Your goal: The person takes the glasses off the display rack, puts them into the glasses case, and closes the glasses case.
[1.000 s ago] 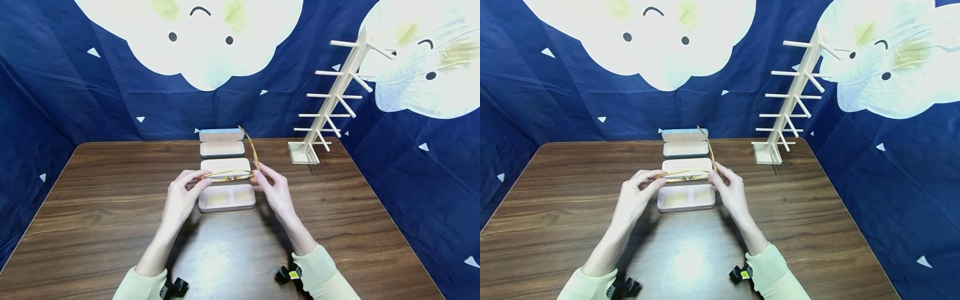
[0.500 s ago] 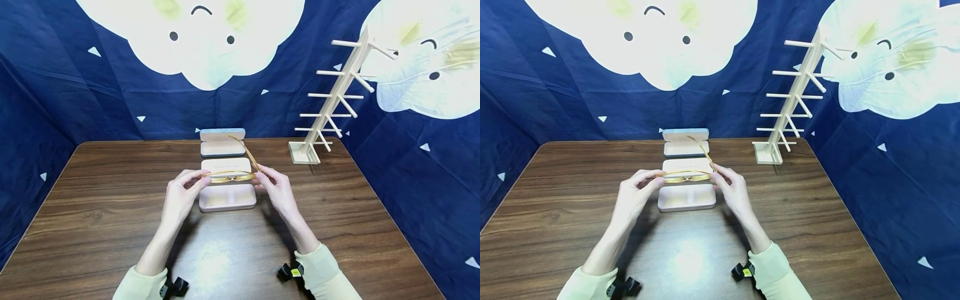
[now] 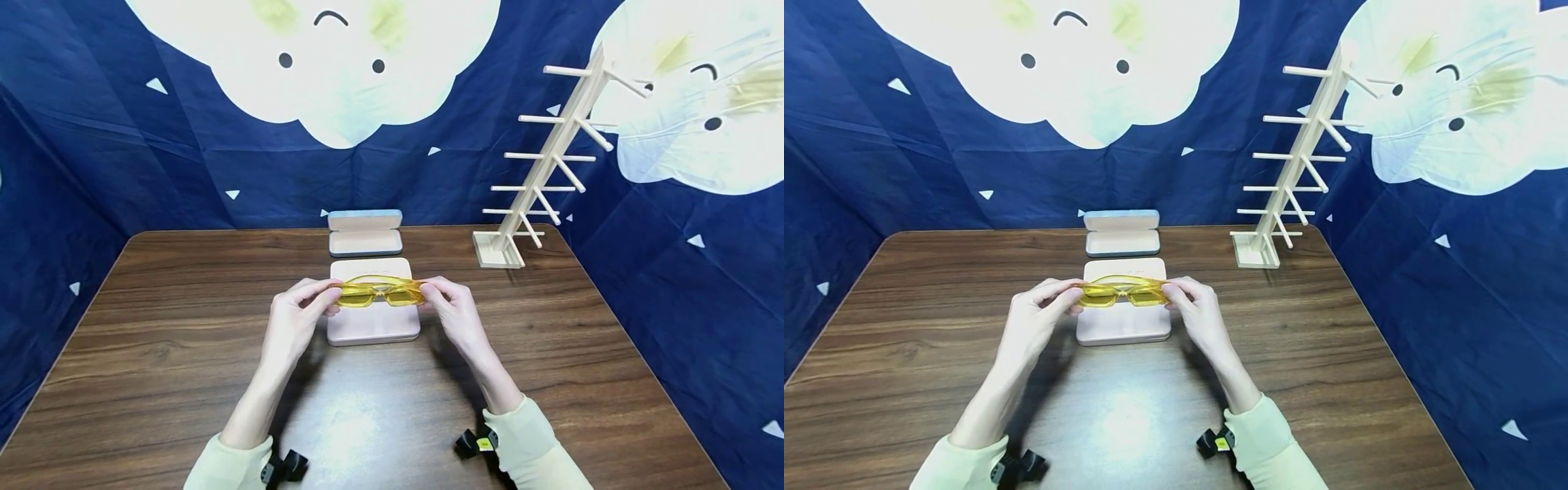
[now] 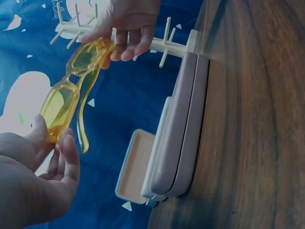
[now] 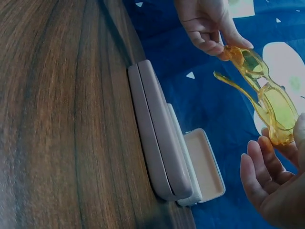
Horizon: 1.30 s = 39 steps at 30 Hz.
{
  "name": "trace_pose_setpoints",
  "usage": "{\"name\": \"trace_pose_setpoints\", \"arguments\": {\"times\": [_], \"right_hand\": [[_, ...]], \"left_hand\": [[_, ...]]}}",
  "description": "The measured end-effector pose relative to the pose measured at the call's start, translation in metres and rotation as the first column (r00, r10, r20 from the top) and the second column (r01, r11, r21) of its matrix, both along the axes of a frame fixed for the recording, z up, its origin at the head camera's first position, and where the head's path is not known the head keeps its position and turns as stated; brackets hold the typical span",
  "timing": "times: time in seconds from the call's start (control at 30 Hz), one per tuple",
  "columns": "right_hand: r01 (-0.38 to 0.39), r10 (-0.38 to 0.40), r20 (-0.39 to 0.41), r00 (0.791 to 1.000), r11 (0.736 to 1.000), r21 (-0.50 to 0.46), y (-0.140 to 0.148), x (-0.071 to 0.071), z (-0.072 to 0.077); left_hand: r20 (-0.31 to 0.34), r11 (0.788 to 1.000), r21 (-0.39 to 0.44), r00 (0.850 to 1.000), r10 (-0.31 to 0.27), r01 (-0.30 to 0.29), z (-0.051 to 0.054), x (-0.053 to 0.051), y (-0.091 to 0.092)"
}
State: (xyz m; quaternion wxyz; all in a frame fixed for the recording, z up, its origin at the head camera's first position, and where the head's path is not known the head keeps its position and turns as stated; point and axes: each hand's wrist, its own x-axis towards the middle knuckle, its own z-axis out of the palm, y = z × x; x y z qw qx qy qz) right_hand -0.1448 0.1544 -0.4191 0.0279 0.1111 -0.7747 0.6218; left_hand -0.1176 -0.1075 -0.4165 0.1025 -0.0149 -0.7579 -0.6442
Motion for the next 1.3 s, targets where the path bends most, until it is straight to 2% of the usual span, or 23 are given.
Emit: {"name": "trace_pose_setpoints", "arguments": {"times": [0.17, 0.33, 0.47, 0.6, 0.67, 0.87, 0.97, 1.13, 1.3], "right_hand": [[-0.016, 0.015, 0.046, 0.999, 1.0, 0.026, 0.002, -0.006, 0.0], [-0.093, 0.093, 0.111, 0.989, 0.996, 0.002, 0.004, -0.017, 0.002], [-0.15, 0.149, 0.137, 0.979, 0.989, -0.006, 0.004, -0.03, 0.003], [-0.16, 0.154, 0.172, 0.973, 0.987, 0.02, 0.004, -0.046, 0.003], [-0.149, 0.143, 0.201, 0.969, 0.989, 0.014, 0.004, -0.055, 0.004], [-0.079, 0.087, 0.257, 0.962, 0.996, -0.042, 0.003, -0.084, 0.006], [-0.047, 0.055, 0.267, 0.962, 0.998, -0.037, 0.0, -0.098, 0.005], [0.016, -0.03, 0.288, 0.957, 0.999, 0.051, -0.005, -0.122, -0.001], [0.043, -0.083, 0.311, 0.947, 0.99, 0.133, -0.012, -0.141, -0.007]], "left_hand": [[0.053, 0.998, -0.042, 0.998, -0.041, 0.044, 0.001, -0.004, -0.003], [0.107, 0.991, -0.081, 0.99, -0.095, 0.104, 0.002, -0.012, -0.008], [0.116, 0.984, -0.128, 0.988, -0.107, 0.121, 0.002, -0.024, -0.015], [0.116, 0.969, -0.216, 0.989, -0.094, 0.118, 0.002, -0.041, -0.022], [0.141, 0.966, -0.227, 0.986, -0.092, 0.123, 0.004, -0.051, -0.024], [0.253, 0.965, -0.223, 0.964, -0.083, 0.141, 0.011, -0.081, -0.025], [0.276, 0.962, -0.231, 0.958, -0.08, 0.147, 0.011, -0.094, -0.026], [0.318, 0.955, -0.258, 0.946, -0.056, 0.143, 0.005, -0.115, -0.029], [0.351, 0.944, -0.311, 0.936, 0.01, 0.106, -0.004, -0.131, -0.033]]}}
